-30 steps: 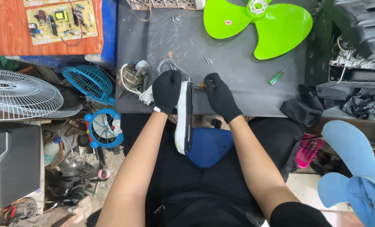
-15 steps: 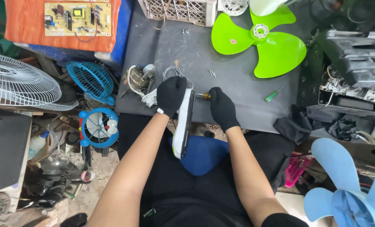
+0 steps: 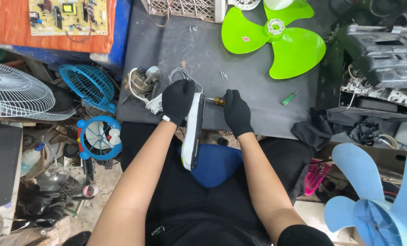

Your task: The person is reassembling a motor housing by screwing a metal plate onto a plastic part and then fitting the housing onto a base.

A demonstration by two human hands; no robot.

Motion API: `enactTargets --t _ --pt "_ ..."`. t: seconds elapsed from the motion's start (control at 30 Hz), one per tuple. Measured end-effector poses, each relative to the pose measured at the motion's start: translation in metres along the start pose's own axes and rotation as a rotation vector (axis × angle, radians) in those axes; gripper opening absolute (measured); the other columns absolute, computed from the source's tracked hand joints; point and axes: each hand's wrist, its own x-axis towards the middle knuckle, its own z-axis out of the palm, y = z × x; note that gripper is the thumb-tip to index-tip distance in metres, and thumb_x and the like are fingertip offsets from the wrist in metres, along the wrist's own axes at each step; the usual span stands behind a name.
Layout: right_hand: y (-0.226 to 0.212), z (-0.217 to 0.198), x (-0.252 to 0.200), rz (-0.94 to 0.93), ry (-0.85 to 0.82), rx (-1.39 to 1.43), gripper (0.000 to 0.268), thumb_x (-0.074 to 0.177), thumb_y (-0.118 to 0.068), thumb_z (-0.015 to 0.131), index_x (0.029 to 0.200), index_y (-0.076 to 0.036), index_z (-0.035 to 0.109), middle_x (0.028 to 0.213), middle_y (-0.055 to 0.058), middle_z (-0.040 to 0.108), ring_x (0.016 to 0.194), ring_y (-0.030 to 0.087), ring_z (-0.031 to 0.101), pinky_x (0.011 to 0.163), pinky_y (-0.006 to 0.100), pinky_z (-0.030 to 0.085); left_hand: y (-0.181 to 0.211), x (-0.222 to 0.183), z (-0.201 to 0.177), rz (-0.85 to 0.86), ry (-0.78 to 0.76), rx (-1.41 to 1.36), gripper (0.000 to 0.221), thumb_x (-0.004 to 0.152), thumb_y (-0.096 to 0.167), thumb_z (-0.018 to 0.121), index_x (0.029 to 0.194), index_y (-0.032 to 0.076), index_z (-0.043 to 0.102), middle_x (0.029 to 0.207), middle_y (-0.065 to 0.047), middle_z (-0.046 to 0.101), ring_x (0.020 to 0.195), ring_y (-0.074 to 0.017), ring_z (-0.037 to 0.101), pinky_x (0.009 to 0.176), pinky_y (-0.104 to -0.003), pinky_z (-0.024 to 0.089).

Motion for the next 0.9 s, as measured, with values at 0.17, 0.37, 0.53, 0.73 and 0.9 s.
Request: enactTargets --t 0.17,0.37,0.53,0.73,0.9 --pt "0.009 0.021 -0.005 -0.046 0.09 -0.057 0.038 0.108 -0.035 0.032 0.11 -0.012 0.062 0.094 0.013 0.07 0.093 0.031 0.069 0.081 0.041 0.056 0.001 -0.003 -0.007 -0.031 -0.044 -0.042 0.036 0.098 0.038 0.053 0.069 0.016 0.057 0.057 -0.006 0.061 0.064 -0.0278 0.068 0.057 -0.036 0.054" --pt "0.002 0.011 -0.003 -0.012 0.1 0.117 0.043 0.108 -0.04 0.026 0.107 -0.015 0.061 0.091 0.013 0.07 0.092 0.033 0.069 0.081 0.045 0.057 0.002 0.0 -0.004 -0.033 -0.048 -0.037 0.036 0.099 0.038 0.054 0.07 0.016 0.057 0.058 -0.007 0.06 0.065 -0.0272 0.068 0.058 -0.035 0.053" --pt "0.008 0.017 0.003 0.038 0.112 0.126 0.046 0.108 -0.039 0.025 0.102 -0.017 0.065 0.086 0.012 0.073 0.086 0.034 0.071 0.076 0.046 0.058 0.002 0.003 -0.004 -0.044 -0.06 -0.061 0.037 0.099 0.04 0.053 0.071 0.016 0.058 0.06 -0.008 0.062 0.067 -0.0284 0.068 0.061 -0.037 0.054" --pt "0.001 0.016 0.002 -0.009 0.134 0.202 0.033 0.107 -0.033 0.031 0.102 -0.016 0.059 0.087 0.016 0.071 0.089 0.038 0.069 0.077 0.049 0.057 0.004 0.004 -0.008 -0.041 -0.079 -0.04 0.037 0.101 0.039 0.051 0.073 0.016 0.059 0.06 -0.008 0.062 0.068 -0.0282 0.068 0.061 -0.036 0.054" --pt "0.008 0.015 0.001 0.1 0.0 0.216 0.044 0.107 -0.04 0.022 0.107 -0.021 0.062 0.094 0.013 0.073 0.095 0.038 0.069 0.084 0.05 0.055 0.0 -0.002 -0.005 -0.033 -0.068 -0.028 0.036 0.1 0.038 0.052 0.072 0.017 0.059 0.059 -0.006 0.062 0.067 -0.0264 0.069 0.06 -0.034 0.054"
